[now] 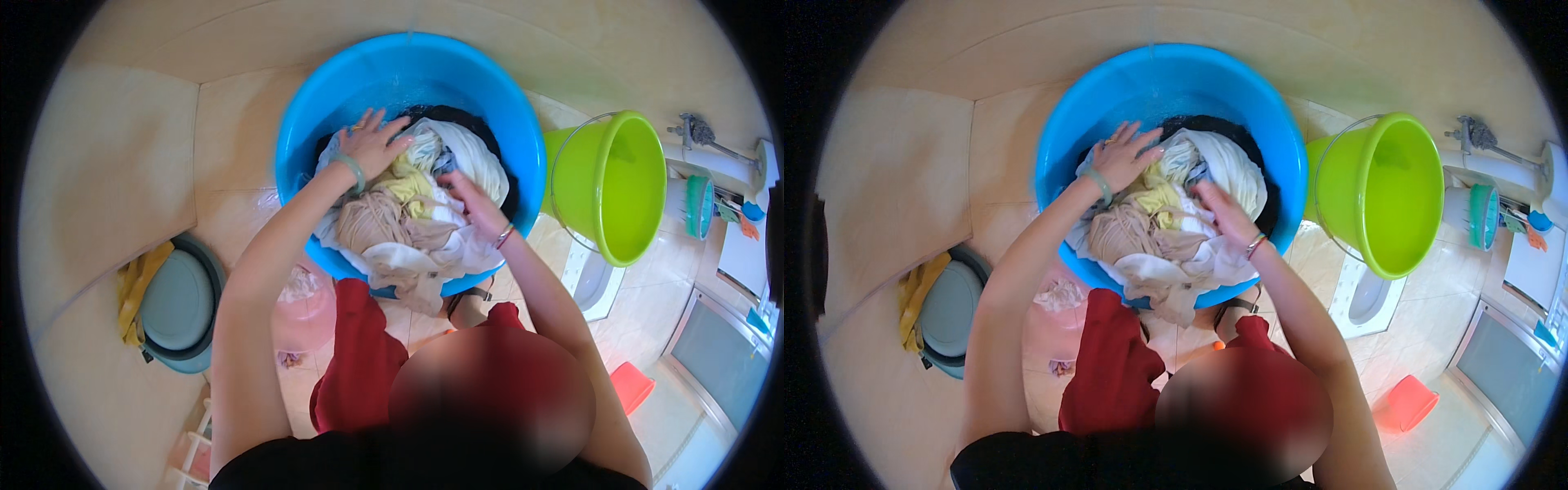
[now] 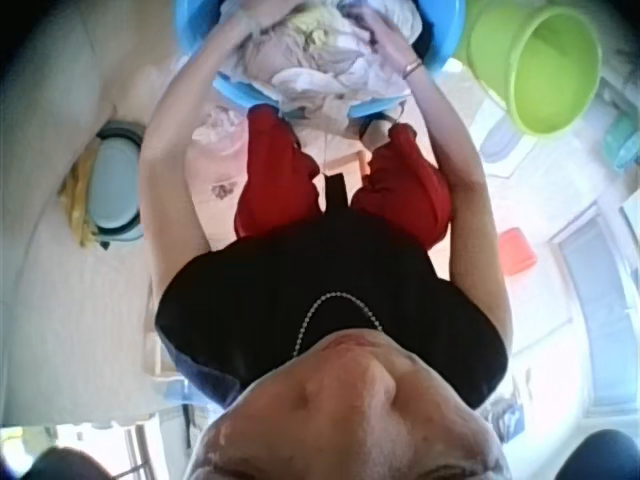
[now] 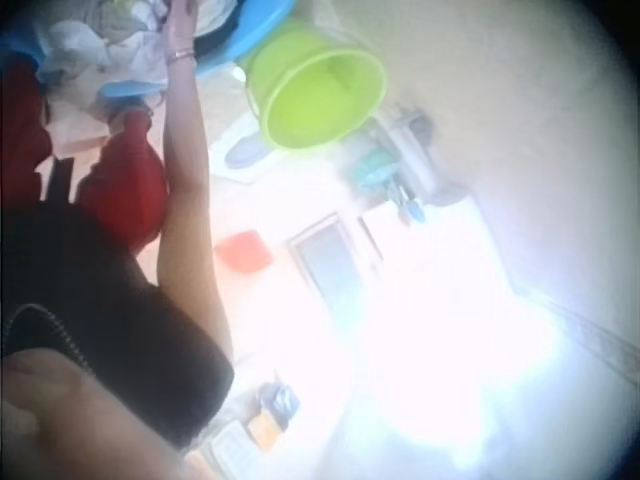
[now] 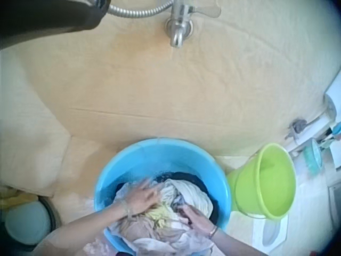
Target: The person fills a green basin with water and pours it into a blue basin containing clothes. They then sit on an orange stool and hand-wash the clothes in the blue basin, scrubbing and rinsing them under running water from a shower head.
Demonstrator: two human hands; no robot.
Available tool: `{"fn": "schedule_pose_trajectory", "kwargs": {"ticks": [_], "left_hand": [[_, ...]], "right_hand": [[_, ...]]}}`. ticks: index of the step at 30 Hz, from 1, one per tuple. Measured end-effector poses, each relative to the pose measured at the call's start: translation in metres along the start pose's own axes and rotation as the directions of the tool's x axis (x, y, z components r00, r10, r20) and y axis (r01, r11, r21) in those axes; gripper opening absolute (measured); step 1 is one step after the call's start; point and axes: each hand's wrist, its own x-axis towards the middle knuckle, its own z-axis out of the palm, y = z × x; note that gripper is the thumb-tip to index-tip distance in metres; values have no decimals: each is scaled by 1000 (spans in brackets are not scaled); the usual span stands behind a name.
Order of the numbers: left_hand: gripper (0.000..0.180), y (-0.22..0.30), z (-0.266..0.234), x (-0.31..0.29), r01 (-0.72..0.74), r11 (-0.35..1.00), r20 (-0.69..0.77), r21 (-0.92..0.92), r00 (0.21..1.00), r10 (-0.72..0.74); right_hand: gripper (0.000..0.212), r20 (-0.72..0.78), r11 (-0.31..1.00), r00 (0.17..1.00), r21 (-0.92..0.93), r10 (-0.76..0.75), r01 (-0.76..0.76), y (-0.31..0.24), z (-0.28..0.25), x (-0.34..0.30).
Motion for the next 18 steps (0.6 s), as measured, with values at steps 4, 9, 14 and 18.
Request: {"fn": "schedule_pose_trajectory", "kwargs": {"ticks": [4, 9, 14, 18], "left_hand": [[63, 38, -23, -76, -284, 958, 129, 41, 952, 277], [75, 33, 7, -101, -284, 919, 126, 275, 958, 259], [75, 30, 8, -105, -336, 908, -29, 250, 935, 354], [61, 50, -10, -148, -538, 790, -73, 294, 812, 579]], "right_hand": [[36, -27, 640, 850, -671, -525, 374, 4, -5, -30], [40, 148, 93, 771, -961, -620, 260, 27, -10, -43], [42, 175, 112, 833, -956, -524, 272, 25, -18, -34], [43, 156, 147, 678, -919, -718, 366, 5, -12, -71]]}}
